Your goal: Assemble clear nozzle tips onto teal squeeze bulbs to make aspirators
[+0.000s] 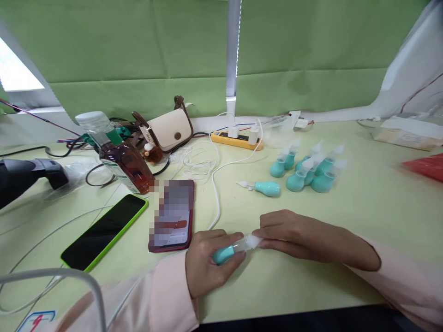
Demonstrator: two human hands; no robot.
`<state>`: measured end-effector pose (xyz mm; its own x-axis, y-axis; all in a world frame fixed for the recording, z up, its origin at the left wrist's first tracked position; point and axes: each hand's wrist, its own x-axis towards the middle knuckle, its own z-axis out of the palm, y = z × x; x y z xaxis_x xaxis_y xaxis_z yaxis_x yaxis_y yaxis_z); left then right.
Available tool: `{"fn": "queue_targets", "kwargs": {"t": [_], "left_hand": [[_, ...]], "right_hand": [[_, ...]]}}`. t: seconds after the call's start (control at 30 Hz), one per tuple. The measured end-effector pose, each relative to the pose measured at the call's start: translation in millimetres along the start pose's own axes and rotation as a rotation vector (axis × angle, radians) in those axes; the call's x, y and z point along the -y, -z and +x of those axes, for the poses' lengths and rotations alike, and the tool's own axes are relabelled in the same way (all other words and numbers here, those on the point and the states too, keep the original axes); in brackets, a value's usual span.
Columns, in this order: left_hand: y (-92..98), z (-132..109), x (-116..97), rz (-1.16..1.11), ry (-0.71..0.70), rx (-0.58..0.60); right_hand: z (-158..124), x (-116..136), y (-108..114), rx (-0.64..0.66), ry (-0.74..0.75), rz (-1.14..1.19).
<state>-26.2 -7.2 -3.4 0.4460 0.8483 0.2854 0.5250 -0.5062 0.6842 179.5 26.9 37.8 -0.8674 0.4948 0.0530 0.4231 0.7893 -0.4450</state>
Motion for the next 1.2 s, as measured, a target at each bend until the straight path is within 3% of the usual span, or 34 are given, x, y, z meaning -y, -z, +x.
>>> {"fn": "queue_targets", "kwargs": {"t": [0.2,0.57,0.83,1.1,1.2], "left_hand": [[-0.4,-3,3,0.001,-0.037,-0.029],[-1.0,-3,4,0.161,-0.182,-0.009],[-4.6,-6,9,0.127,-0.230,-0.076],[-1.1,1,2,-0.104,-0.007,-0.147],[-1.2,3,0,-0.136,0.078,-0.147]], "right_hand": [[7,-7,-4,-0.026,-0.023,0.255],[10,-8,-9,0.047,-0.050,0.352],[11,-13,-15,0.024,-0.110,0.564],[15,-9,-21,-0.311,-0.215,0.707],[18,-7,-26,-0.382,-0.244,0.780]]}}
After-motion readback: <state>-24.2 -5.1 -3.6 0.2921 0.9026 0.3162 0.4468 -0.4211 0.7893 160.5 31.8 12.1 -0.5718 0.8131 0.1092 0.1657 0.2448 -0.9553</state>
